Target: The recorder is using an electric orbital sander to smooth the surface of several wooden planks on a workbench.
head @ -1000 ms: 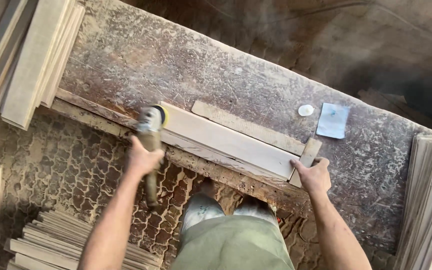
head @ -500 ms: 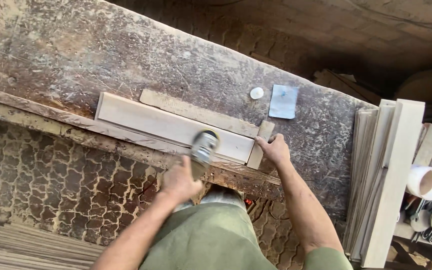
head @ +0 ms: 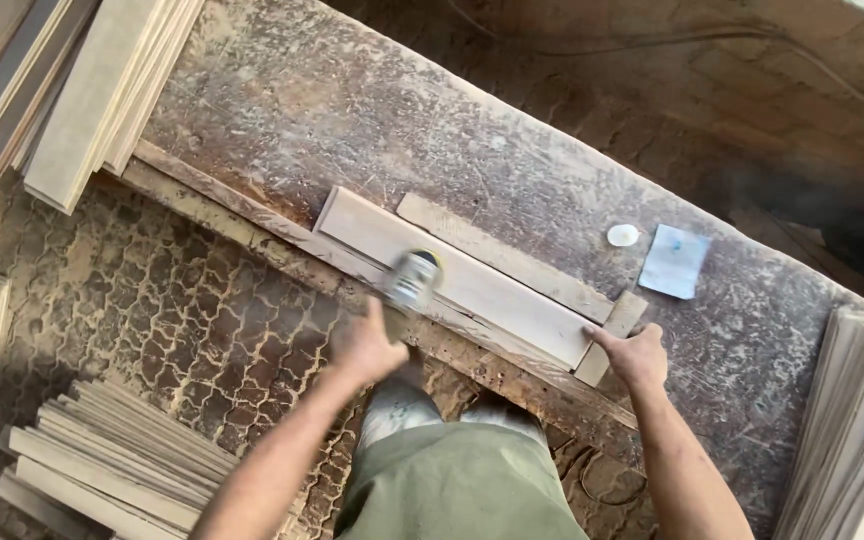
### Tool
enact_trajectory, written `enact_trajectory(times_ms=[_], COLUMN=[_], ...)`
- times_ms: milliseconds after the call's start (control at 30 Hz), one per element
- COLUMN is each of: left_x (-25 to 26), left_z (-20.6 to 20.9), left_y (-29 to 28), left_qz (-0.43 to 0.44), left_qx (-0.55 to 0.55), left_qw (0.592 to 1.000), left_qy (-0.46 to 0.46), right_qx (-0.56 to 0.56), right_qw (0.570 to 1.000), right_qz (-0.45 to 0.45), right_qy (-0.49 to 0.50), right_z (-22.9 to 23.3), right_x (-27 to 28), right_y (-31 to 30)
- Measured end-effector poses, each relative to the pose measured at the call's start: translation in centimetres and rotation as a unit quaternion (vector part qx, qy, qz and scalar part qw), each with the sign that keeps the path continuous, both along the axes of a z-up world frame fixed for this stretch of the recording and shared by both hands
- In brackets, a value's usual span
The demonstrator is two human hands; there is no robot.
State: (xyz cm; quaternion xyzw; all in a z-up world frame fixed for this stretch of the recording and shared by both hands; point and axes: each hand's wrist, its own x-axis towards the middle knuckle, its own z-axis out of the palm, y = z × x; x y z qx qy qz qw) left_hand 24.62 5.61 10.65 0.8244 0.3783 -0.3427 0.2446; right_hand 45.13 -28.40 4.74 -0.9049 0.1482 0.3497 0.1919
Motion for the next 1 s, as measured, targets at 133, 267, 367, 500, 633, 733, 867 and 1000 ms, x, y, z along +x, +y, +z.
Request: enact_trajectory(times_ms=[133, 267, 367, 500, 633, 733, 867, 1000], left_x=[-2.7, -3.8, -1.5, -0.9, 1.0, 1.1, 0.0, -1.9], left_z=[-0.1, -3.5, 0.1, -2.3, -2.3, -3.6, -4.4, -3.2], left_y=[7.3, 8.4, 3.5, -5.3, -14.4, -18.1, -16.3, -7.9], left_qz=[0.158, 0.215, 0.161, -0.03, -0.122, -0.215, -0.219, -0.088], left_qx=[0.019, 0.03, 0.028, 0.017, -0.08, -0.112, -0.097, -0.064], left_qw=[0.985, 0.972, 0.984, 0.999, 0.989, 0.97, 0.971, 0.994], left_qy=[-0.063, -0.093, -0.068, -0.04, 0.009, 0.001, -0.013, -0.021], right_qx=[-0.013, -0.014, -0.014, 0.005, 0.008, -0.005, -0.022, 0.0], right_qw=[1.0, 1.0, 1.0, 1.0, 1.0, 0.999, 0.999, 0.999], right_qz=[0.009, 0.017, 0.013, 0.001, 0.006, 0.031, 0.028, 0.023], right_qy=[-0.008, -0.006, 0.002, -0.001, -0.006, 0.01, -0.015, -0.045], right_z=[-0.3, -1.1, -0.2, -1.1, -0.7, -1.2, -2.3, -5.4], right_x=[0.6, 0.4, 0.5, 0.8, 0.5, 0.8, 0.4, 0.2], right_y=[-0.2, -0.6, 0.0, -1.3, -1.9, -1.6, -2.0, -3.4])
